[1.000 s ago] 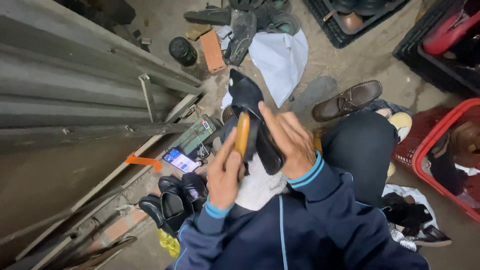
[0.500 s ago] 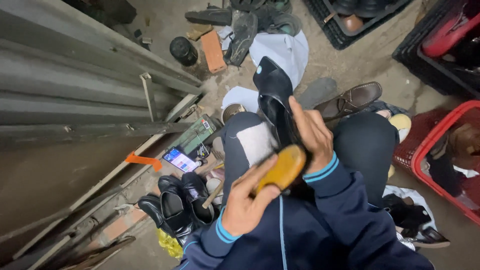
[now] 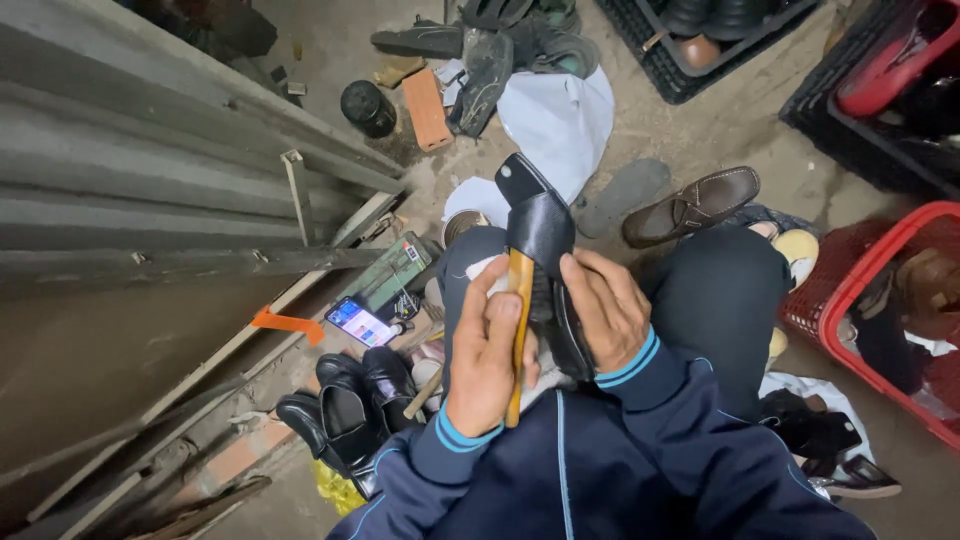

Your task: The person scrubs the sole of a black slip-on shoe with a brush, then applies polish from a small container to the shoe's upper surface using a cloth. The person works on one shoe at a time while seated on the floor.

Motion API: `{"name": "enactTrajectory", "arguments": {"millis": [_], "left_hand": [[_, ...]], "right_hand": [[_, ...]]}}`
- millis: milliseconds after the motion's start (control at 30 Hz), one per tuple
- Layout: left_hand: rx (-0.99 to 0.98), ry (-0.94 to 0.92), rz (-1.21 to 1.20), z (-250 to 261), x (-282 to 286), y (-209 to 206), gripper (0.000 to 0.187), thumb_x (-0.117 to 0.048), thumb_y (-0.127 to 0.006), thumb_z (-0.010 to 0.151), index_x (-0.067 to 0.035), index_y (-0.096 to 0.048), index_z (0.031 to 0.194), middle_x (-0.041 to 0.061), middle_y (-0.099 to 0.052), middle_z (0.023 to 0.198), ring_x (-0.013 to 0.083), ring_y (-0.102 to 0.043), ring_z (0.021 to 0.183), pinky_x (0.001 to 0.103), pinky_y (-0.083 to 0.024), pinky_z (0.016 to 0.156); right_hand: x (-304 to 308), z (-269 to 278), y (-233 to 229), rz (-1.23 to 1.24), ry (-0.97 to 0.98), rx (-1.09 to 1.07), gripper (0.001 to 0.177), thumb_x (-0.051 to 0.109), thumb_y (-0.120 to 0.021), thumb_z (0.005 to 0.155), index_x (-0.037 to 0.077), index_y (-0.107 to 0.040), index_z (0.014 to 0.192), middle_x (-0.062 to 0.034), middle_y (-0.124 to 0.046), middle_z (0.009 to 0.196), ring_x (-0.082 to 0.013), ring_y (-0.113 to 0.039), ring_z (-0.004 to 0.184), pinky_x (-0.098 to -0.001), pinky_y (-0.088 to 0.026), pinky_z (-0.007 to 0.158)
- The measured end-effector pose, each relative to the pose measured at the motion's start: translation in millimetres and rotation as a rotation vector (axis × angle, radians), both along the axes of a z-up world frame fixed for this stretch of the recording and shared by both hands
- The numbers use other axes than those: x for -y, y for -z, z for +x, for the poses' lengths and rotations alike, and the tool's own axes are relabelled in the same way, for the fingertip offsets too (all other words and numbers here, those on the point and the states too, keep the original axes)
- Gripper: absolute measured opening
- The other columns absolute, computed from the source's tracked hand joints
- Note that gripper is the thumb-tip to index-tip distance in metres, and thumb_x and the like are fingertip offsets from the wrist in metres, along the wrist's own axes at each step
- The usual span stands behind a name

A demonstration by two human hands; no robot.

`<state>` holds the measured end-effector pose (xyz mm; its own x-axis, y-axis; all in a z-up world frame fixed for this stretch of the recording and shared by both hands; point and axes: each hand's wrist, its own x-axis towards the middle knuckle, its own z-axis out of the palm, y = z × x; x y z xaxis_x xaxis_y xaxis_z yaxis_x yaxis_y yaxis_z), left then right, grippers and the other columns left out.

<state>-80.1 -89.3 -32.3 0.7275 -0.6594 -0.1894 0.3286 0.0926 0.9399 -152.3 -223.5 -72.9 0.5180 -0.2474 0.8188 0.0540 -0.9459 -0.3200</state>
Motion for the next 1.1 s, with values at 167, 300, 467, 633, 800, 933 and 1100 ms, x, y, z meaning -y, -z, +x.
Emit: {"name": "enactTrajectory", "arguments": {"millis": [167,300,467,633,800,933,1100], "left_hand": [[0.117,-0.015,0.012,-1,5,2,0.052,-0.016,-0.044,0.108,0.007,-0.028,0.151,0.017,-0.060,0.071,0.0209,-0.059,0.038,0.030,-0.054,0.029],[0.139,-0.028,0.028,1,13,4,0.055,-0.018,-0.050,0.107,0.010,-0.027,0.148,0.015,-0.061,0.070,0.0190,-0.059,0.037,0.028,-0.055,0.029],[0.250,0.071,0.220,-17,6,-26,0.058,-0.022,-0.053,0.103,-0.002,-0.035,0.154,0.009,-0.061,0.067,0.0147,-0.059,0.041,0.026,-0.054,0.039],[0.353,0.048,0.331,-30,-6,-27,0.056,-0.021,-0.054,0.103,-0.007,-0.043,0.156,0.004,-0.071,0.126,0.0052,-0.034,0.063,0.023,-0.038,0.059],[0.239,0.074,0.305,-42,-9,-40,0.056,-0.017,-0.053,0.103,-0.008,-0.044,0.158,-0.002,-0.042,0.050,0.0051,-0.031,0.044,0.025,-0.030,0.043],[0.301,0.072,0.377,-36,-1,-36,0.056,-0.019,-0.056,0.100,-0.008,-0.049,0.154,0.001,-0.070,0.078,0.0050,-0.031,0.051,0.025,-0.035,0.049],[0.137,0.146,0.348,-40,2,-43,0.057,-0.018,-0.052,0.101,-0.011,-0.045,0.157,0.005,-0.057,0.065,0.0117,-0.050,0.033,0.023,-0.044,0.034]], "right_hand": [[4,-5,5,-0.003,-0.066,-0.018,0.037,-0.007,-0.053,0.101,-0.012,-0.061,0.137,-0.0236,-0.071,0.104,-0.0447,-0.069,0.107,-0.0468,-0.059,0.082],[7,-4,9,-0.004,-0.059,0.036,0.036,-0.007,-0.053,0.101,-0.013,-0.063,0.135,-0.0236,-0.071,0.101,-0.0458,-0.069,0.105,-0.0470,-0.058,0.080],[17,-8,11,-0.028,0.028,-0.025,0.032,-0.007,-0.052,0.105,-0.011,-0.057,0.137,-0.0260,-0.072,0.107,-0.0425,-0.069,0.111,-0.0462,-0.058,0.087],[15,-13,15,-0.017,0.048,-0.079,0.028,-0.001,-0.051,0.109,-0.012,-0.054,0.135,-0.0284,-0.073,0.111,-0.0394,-0.070,0.113,-0.0446,-0.058,0.095],[20,-16,10,-0.047,0.076,-0.052,0.028,-0.005,-0.053,0.108,-0.009,-0.052,0.136,-0.0282,-0.072,0.108,-0.0393,-0.070,0.111,-0.0454,-0.058,0.093],[22,-20,8,0.007,0.074,-0.051,0.035,0.011,-0.050,0.111,-0.010,-0.050,0.140,-0.0289,-0.072,0.114,-0.0404,-0.068,0.117,-0.0478,-0.057,0.097],[26,-23,2,0.021,0.142,-0.045,0.031,0.006,-0.053,0.109,-0.014,-0.057,0.132,-0.0317,-0.071,0.116,-0.0451,-0.069,0.114,-0.0491,-0.058,0.099]]}}
